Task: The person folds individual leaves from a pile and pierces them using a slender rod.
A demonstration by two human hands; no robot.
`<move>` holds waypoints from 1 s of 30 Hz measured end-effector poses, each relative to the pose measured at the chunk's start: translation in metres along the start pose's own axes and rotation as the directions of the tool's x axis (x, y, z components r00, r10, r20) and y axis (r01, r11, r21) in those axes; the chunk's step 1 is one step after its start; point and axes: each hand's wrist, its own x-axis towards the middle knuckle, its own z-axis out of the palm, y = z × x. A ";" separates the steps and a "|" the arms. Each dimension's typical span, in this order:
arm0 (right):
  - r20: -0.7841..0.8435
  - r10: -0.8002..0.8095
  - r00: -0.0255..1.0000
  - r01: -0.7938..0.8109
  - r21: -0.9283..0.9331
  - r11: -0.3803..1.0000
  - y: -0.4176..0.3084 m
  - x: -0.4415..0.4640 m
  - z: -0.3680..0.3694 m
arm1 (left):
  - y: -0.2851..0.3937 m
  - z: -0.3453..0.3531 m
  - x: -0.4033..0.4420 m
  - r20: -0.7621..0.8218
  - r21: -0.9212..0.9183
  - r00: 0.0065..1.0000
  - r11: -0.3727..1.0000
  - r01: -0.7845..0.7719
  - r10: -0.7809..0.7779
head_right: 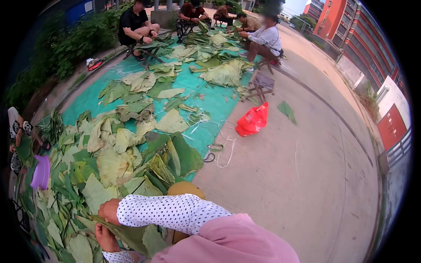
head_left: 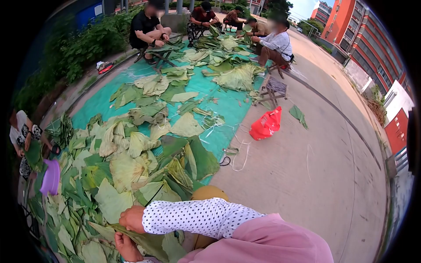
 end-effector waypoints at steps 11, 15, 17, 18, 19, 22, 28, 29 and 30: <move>-0.043 0.107 0.993 -0.098 0.175 0.980 -0.021 -0.007 -0.018 | -0.022 -0.020 0.017 -0.003 0.434 0.962 0.867 -0.246 0.274; -0.040 0.184 0.982 -0.178 0.131 0.975 -0.015 -0.001 -0.010 | -0.011 0.003 0.007 0.031 0.438 0.955 0.855 -0.278 0.295; -0.022 0.203 0.979 -0.199 0.121 0.972 -0.017 -0.004 -0.015 | -0.011 0.003 0.009 -0.021 0.475 0.961 0.849 -0.233 0.276; -0.004 0.221 0.975 -0.219 0.111 0.969 -0.018 -0.005 -0.016 | -0.009 0.004 0.008 -0.020 0.475 0.961 0.849 -0.233 0.275; -0.004 0.222 0.975 -0.220 0.112 0.969 -0.017 -0.004 -0.016 | -0.004 0.008 0.006 -0.013 0.480 0.967 0.850 -0.218 0.255; -0.023 0.249 0.968 -0.246 0.090 0.965 -0.008 -0.004 -0.013 | -0.004 0.012 0.003 -0.010 0.480 0.968 0.850 -0.216 0.252; 0.011 0.329 0.944 -0.329 0.048 0.943 0.019 -0.002 -0.009 | -0.002 0.017 -0.001 -0.004 0.468 0.962 0.851 -0.240 0.273; 0.012 0.329 0.944 -0.329 0.048 0.943 0.030 0.000 -0.003 | -0.001 0.017 -0.002 0.001 0.458 0.963 0.856 -0.239 0.269; 0.023 0.360 0.933 -0.360 0.043 0.932 0.043 0.002 0.003 | 0.000 0.016 -0.002 0.000 0.459 0.964 0.856 -0.237 0.267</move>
